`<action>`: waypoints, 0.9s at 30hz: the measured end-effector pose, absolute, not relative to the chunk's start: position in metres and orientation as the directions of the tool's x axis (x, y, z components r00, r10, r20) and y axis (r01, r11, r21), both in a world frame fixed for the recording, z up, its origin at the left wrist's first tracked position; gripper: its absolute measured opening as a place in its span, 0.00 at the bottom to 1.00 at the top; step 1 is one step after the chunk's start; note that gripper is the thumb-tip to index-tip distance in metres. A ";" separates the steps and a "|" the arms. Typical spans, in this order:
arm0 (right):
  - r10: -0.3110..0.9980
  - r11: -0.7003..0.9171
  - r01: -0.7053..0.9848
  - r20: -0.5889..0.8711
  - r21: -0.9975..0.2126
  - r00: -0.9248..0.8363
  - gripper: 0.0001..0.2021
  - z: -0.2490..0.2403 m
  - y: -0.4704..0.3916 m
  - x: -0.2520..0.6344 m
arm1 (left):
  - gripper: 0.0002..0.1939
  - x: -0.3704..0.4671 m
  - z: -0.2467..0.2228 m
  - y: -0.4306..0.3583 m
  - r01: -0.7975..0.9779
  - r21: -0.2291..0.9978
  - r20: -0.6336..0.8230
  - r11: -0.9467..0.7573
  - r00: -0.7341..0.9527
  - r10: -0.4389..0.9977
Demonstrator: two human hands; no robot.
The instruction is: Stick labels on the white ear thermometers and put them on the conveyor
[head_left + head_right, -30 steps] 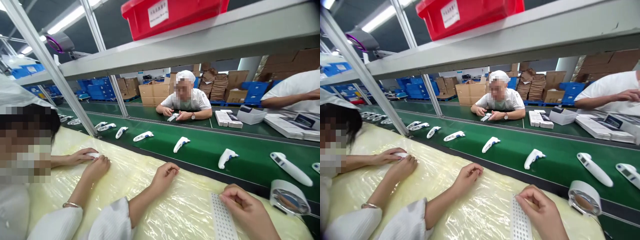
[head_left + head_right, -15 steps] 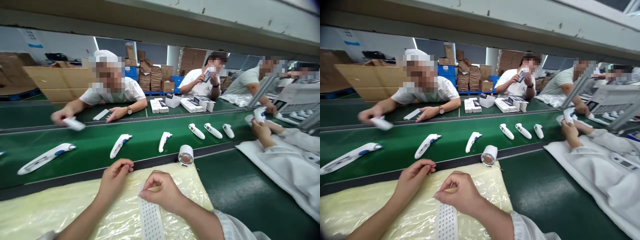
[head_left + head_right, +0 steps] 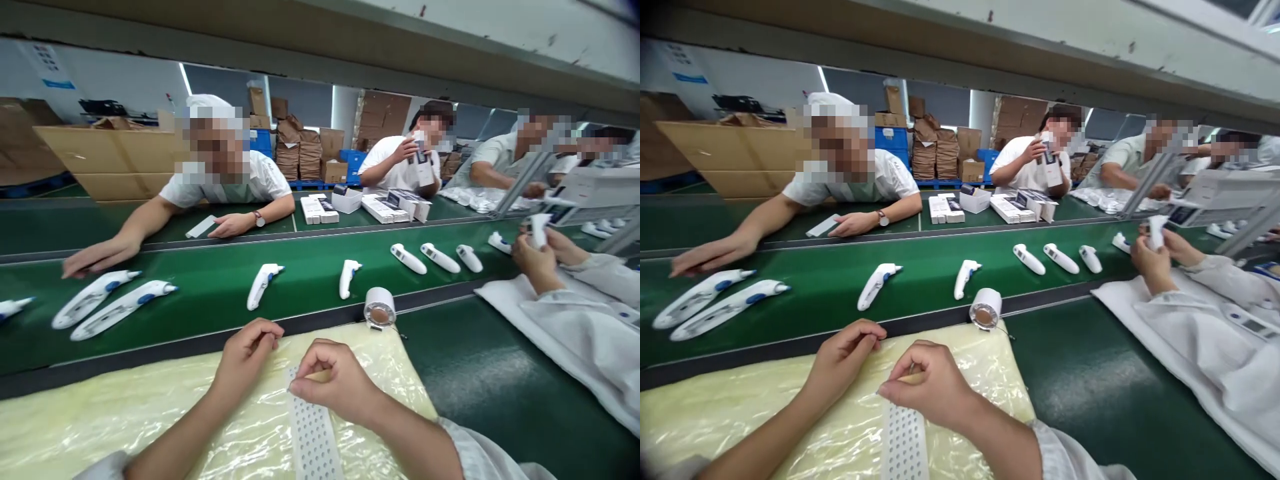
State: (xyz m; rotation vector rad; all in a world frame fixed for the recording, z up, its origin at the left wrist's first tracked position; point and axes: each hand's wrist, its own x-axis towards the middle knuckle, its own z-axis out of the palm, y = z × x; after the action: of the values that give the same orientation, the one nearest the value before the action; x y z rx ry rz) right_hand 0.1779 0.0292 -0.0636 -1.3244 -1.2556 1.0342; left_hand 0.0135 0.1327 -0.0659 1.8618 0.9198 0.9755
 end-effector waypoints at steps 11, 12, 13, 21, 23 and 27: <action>0.992 0.070 0.169 0.087 -0.983 0.095 0.17 -0.093 0.016 0.185 | 0.13 0.016 -0.074 0.119 0.274 0.868 0.279 -0.413 0.418 0.865; 0.992 0.074 0.172 0.091 -0.982 0.090 0.18 -0.093 0.017 0.185 | 0.13 0.015 -0.066 0.118 0.267 0.869 0.289 -0.417 0.411 0.865; 0.992 0.079 0.181 0.095 -0.980 0.082 0.18 -0.093 0.018 0.185 | 0.13 0.015 -0.056 0.118 0.251 0.870 0.302 -0.425 0.411 0.860; 0.991 0.125 0.256 0.135 -0.959 0.020 0.05 -0.068 0.022 0.177 | 0.34 0.090 0.037 0.139 0.103 0.612 0.144 -0.784 0.961 0.238; 0.993 0.105 0.273 0.118 -0.956 0.032 0.05 -0.065 0.025 0.176 | 0.40 0.123 0.034 0.149 0.109 0.575 0.013 -0.811 0.990 0.142; 0.995 0.064 0.285 0.082 -0.956 0.051 0.07 -0.063 0.030 0.177 | 0.47 0.167 0.017 0.159 0.053 0.600 -0.146 -0.798 0.988 -0.044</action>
State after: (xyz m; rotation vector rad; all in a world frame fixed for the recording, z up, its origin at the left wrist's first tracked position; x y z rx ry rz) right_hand 0.1765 0.0303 -0.0633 -1.3871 -1.4020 0.9585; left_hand 0.1673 0.1595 0.0171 2.4873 0.0065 -0.2014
